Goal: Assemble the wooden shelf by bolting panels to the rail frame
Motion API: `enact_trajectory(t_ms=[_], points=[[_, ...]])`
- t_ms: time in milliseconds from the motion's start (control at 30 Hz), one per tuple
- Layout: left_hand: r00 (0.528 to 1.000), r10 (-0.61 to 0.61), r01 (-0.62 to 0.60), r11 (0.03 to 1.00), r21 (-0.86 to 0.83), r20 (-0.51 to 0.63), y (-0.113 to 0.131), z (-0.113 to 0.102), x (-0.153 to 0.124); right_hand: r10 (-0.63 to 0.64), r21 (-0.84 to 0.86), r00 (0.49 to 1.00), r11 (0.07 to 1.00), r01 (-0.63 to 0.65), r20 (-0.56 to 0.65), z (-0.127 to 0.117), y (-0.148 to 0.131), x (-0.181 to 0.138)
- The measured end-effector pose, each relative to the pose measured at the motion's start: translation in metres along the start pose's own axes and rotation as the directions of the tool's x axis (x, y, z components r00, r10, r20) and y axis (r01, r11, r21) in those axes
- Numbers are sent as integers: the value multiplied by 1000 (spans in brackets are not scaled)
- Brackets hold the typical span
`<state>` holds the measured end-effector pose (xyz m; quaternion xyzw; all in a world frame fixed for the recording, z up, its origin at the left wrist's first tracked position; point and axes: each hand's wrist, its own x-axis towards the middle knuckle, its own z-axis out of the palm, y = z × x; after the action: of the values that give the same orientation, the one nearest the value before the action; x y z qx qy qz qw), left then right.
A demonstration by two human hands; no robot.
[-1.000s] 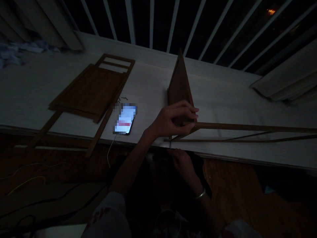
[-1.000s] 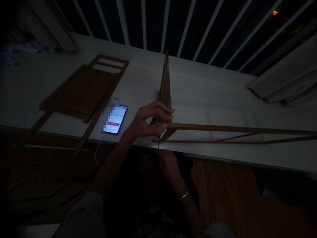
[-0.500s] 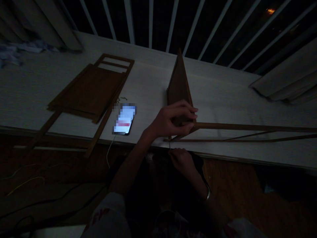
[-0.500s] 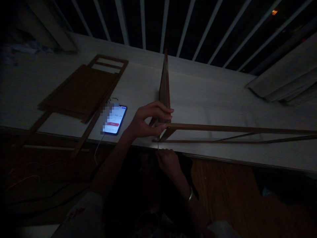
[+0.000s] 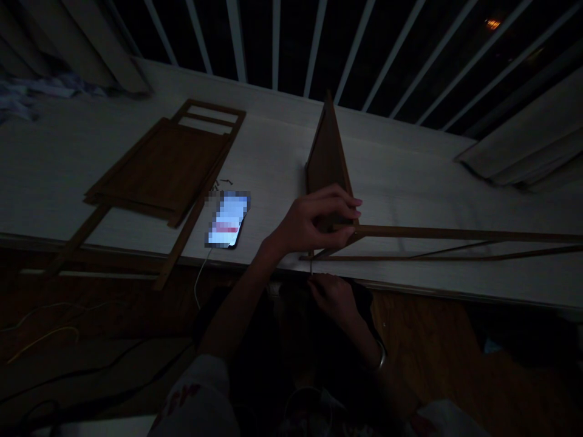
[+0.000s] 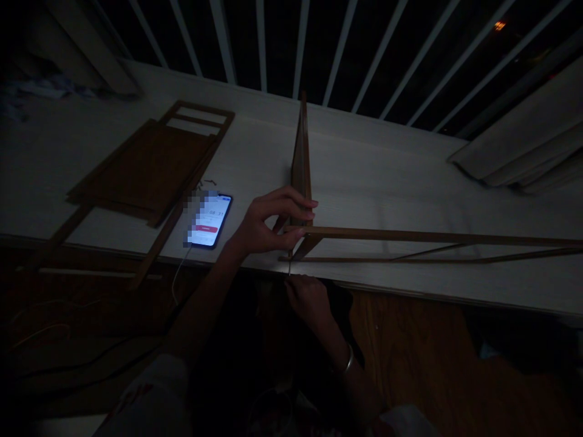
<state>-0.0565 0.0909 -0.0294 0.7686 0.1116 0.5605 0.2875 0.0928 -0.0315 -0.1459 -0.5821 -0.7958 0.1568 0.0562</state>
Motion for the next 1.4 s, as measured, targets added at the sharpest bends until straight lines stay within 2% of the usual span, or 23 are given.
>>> enact_trajectory(t_ms=[267,467,533,867,1400], points=[[1000,-1,1,1000,-9,4,1,-1,1,2,-1,1000,1000,-2,26,0,3,3],[1000,-2,2,1000,-1,0,0,0,0,158,-135,987,978,-161,-39,0,-1,-1],[1000,2,-2,1000,-1,-1,0,0,0,174,-170,984,969,-178,-37,1,-3,-2],[1000,-10,10,1000,-10,6,-1,0,-1,79,-226,997,971,-72,22,-2,-8,0],[1000,-10,10,1000,-4,-5,-1,0,0,120,-301,982,951,-72,144,2,-21,5]])
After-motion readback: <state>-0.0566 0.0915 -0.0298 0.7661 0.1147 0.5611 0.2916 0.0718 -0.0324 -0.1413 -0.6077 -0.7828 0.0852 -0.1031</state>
